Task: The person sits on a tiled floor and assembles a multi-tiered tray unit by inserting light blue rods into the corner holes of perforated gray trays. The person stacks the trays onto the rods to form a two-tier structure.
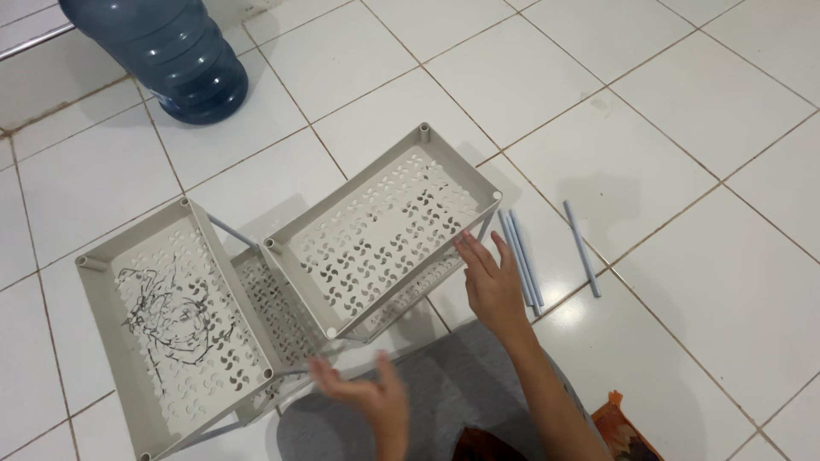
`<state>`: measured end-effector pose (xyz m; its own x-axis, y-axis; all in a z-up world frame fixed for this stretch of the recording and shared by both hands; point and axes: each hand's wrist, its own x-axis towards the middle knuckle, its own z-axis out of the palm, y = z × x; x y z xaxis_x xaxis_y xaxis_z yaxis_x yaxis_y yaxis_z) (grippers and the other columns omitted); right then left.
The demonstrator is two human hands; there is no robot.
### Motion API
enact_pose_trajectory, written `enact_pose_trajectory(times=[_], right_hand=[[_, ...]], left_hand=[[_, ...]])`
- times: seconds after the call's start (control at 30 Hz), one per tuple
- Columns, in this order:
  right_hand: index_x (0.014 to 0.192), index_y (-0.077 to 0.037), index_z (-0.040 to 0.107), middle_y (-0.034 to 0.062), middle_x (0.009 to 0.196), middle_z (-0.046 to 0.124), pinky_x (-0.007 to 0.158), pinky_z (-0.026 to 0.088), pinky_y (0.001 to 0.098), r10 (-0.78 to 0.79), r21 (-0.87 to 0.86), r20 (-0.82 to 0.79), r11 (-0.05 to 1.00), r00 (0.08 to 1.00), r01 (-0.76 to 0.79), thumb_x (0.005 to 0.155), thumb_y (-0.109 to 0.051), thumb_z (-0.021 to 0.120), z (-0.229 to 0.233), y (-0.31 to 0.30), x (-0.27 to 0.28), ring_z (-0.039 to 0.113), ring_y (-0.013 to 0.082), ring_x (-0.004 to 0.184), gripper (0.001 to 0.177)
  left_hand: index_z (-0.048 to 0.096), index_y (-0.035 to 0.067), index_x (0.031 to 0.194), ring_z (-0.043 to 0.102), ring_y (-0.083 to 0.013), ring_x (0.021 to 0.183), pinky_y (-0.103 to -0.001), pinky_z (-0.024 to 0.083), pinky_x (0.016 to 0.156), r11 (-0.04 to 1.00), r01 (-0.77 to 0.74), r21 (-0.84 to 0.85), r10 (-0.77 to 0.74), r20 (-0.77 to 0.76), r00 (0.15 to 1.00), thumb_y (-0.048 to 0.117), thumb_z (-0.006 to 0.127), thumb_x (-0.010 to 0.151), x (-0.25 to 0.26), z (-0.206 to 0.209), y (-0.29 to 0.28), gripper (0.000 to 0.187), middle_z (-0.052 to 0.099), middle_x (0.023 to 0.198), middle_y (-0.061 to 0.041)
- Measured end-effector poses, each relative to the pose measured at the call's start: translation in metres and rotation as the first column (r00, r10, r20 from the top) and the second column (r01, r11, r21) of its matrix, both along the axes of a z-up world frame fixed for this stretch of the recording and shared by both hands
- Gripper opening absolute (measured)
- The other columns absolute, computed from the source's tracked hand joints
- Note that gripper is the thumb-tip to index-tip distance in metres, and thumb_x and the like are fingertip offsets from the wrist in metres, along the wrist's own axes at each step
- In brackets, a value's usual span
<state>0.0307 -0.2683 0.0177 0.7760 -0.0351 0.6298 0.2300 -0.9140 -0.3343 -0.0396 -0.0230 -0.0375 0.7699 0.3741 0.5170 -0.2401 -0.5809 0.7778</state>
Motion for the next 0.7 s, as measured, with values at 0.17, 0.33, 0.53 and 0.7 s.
enact_pose_trajectory(times=[0.17,0.33,0.53,0.7], right_hand=[[0.164,-0.010,0.058,0.0135,0.174,0.052,0.132,0.039,0.0634,-0.052,-0.048,0.074,0.997,0.996,0.056,0.104,0.010,0.061,0.005,-0.015,0.016,0.045,0.0532,0.156,0.063],[0.149,-0.015,0.069,0.0066,0.162,0.062,0.127,0.037,0.0630,-0.115,-0.132,0.019,0.984,0.993,0.116,0.097,0.006,0.066,0.017,-0.005,0.022,0.044,0.0503,0.154,0.056],[0.141,-0.013,0.076,0.0063,0.135,0.077,0.109,0.035,0.0525,-0.026,-0.053,-0.064,0.998,0.998,0.023,0.099,-0.005,0.076,0.023,0.059,-0.058,0.055,0.0327,0.124,0.043],[0.130,-0.015,0.077,0.0023,0.124,0.078,0.105,0.027,0.0481,0.024,0.125,-0.103,0.992,0.994,-0.011,0.092,-0.014,0.078,0.036,0.065,-0.081,0.067,0.0225,0.119,0.038]], left_hand=[[0.015,-0.002,0.176,0.003,-0.0619,0.169,-0.068,0.024,0.130,0.951,0.269,0.150,-0.232,-0.225,0.946,0.026,0.077,0.102,-0.005,-0.002,-0.028,0.100,-0.010,0.182,-0.035],[0.011,-0.001,0.177,0.002,-0.0620,0.168,-0.069,0.018,0.133,0.979,0.180,0.094,-0.145,-0.294,0.945,0.034,0.073,0.102,0.040,0.010,-0.010,0.104,-0.014,0.183,-0.033],[-0.001,0.000,0.180,0.003,-0.0498,0.174,-0.062,0.012,0.138,0.954,0.189,-0.235,-0.258,-0.315,0.913,0.028,0.061,0.113,0.046,0.028,-0.002,0.095,-0.007,0.188,-0.032],[-0.009,0.003,0.178,0.011,-0.0431,0.173,-0.057,0.015,0.137,0.834,0.274,-0.479,-0.457,-0.322,0.829,0.033,0.058,0.109,0.011,0.043,-0.046,0.101,0.001,0.187,-0.028]])
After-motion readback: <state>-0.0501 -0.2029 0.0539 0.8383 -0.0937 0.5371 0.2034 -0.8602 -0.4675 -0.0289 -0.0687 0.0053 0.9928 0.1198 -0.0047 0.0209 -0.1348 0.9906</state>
